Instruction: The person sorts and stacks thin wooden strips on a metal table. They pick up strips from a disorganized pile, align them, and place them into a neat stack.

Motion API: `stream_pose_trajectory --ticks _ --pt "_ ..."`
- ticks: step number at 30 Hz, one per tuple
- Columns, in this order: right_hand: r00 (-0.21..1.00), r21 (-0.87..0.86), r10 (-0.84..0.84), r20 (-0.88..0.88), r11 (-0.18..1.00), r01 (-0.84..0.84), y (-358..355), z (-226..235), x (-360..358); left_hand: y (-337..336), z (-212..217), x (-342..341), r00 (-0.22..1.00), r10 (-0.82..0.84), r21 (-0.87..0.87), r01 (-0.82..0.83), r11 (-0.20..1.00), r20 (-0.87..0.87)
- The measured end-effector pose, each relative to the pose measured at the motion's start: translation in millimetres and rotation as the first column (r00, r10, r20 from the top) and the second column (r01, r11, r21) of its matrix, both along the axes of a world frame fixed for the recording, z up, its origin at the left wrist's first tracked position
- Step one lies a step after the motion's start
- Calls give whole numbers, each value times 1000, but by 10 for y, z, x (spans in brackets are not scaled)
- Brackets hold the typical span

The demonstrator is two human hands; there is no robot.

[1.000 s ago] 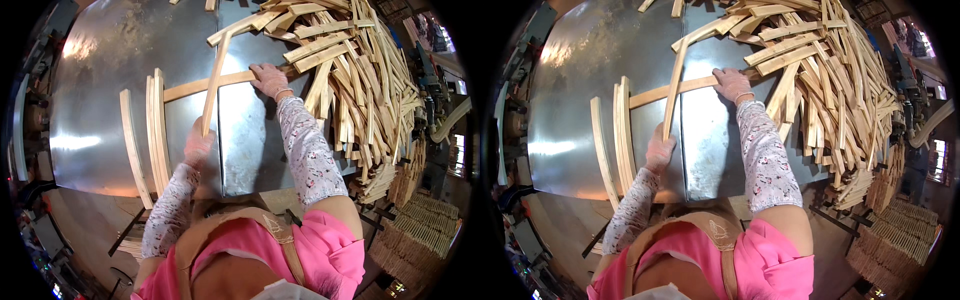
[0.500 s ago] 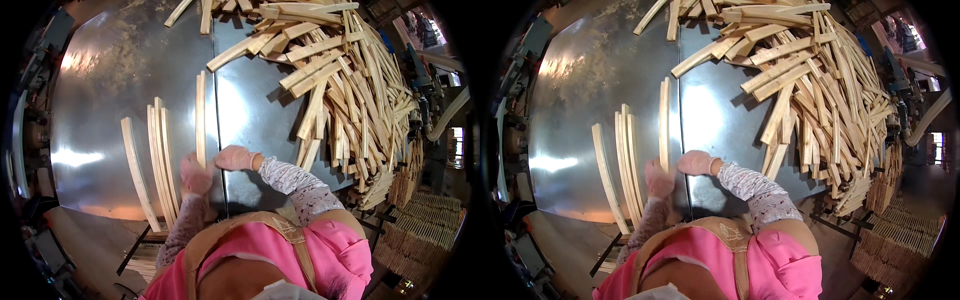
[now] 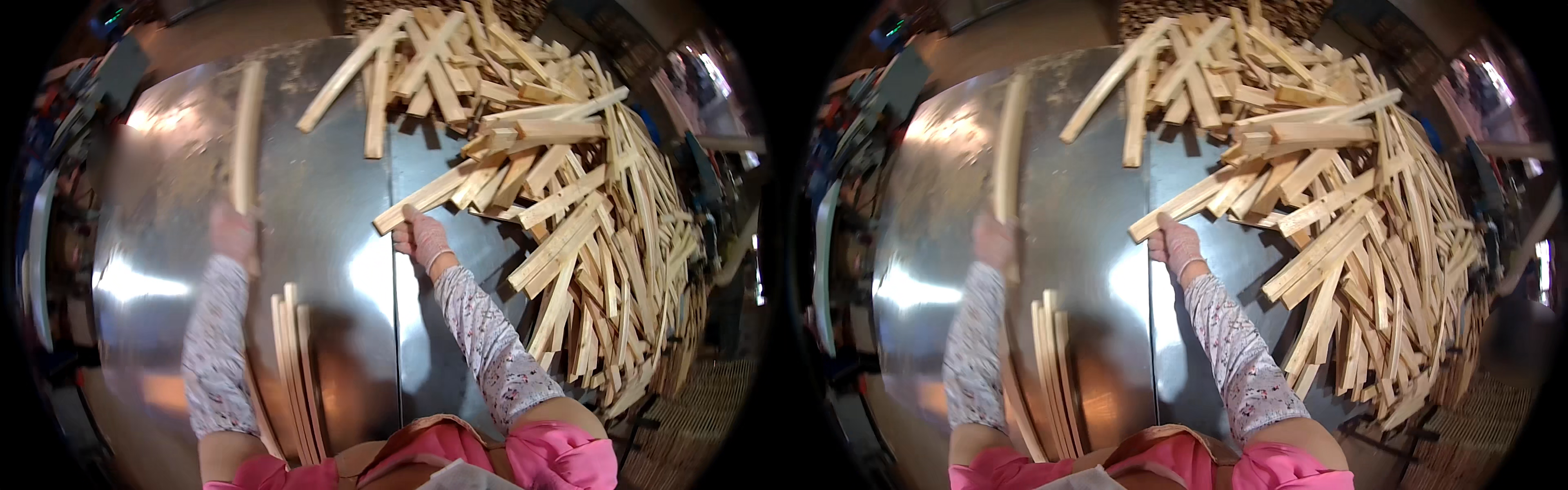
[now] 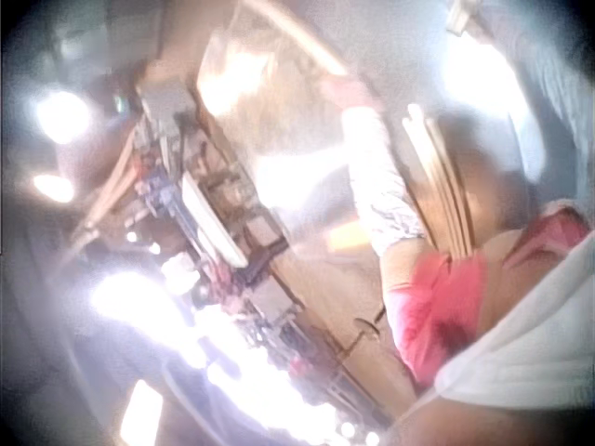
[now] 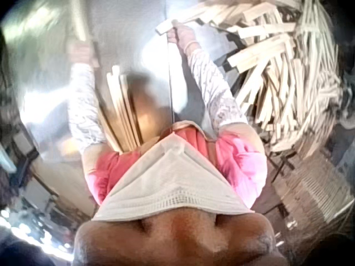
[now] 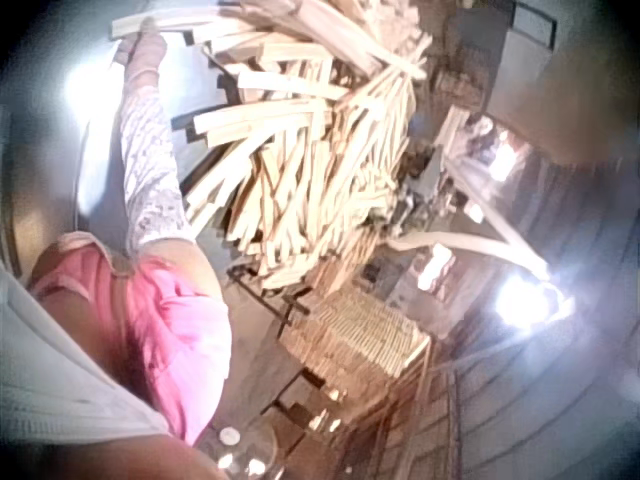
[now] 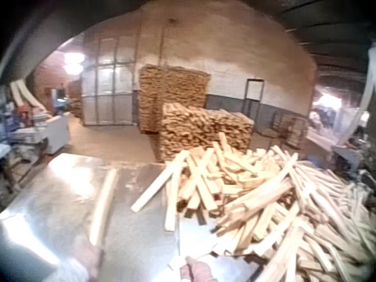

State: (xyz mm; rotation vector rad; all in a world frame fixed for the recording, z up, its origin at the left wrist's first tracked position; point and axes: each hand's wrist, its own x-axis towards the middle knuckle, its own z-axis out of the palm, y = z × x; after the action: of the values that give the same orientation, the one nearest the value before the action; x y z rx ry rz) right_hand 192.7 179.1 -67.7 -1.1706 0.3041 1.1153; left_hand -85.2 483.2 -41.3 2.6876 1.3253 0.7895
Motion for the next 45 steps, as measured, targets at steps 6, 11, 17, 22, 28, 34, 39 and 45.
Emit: stream_pose_trajectory --ticks 6,11,17,22,28,34,39,45 --pt "998 63 65 -22 996 -64 70 61 -31 2611 -416 68 925 207 -174 -272 946 -320" --pt "979 -28 -23 202 999 29 -405 31 -112 1016 -244 1140 953 -22 -213 -45 976 -301" --pt "479 -260 582 657 771 -581 -772 312 -1165 -1206 -740 645 669 -552 -705 682 192 497" --pt "-180 -502 594 784 778 379 -1099 9 -397 -2150 1 720 898 -272 -938 319 -137 346" --pt "677 -440 17 736 771 460 -335 200 598 -2504 -570 350 630 -556 -537 769 348 542" --pt "557 -519 383 736 849 102 -818 70 -163 -2864 -354 158 810 127 -819 574 27 572" --pt "432 -774 754 495 609 -176 -1664 540 -1871 -3307 -263 81 919 -100 -891 395 223 382" --pt "-341 -618 516 786 679 -396 -2184 124 -1715 -3502 -244 -194 863 38 -841 499 -208 503"
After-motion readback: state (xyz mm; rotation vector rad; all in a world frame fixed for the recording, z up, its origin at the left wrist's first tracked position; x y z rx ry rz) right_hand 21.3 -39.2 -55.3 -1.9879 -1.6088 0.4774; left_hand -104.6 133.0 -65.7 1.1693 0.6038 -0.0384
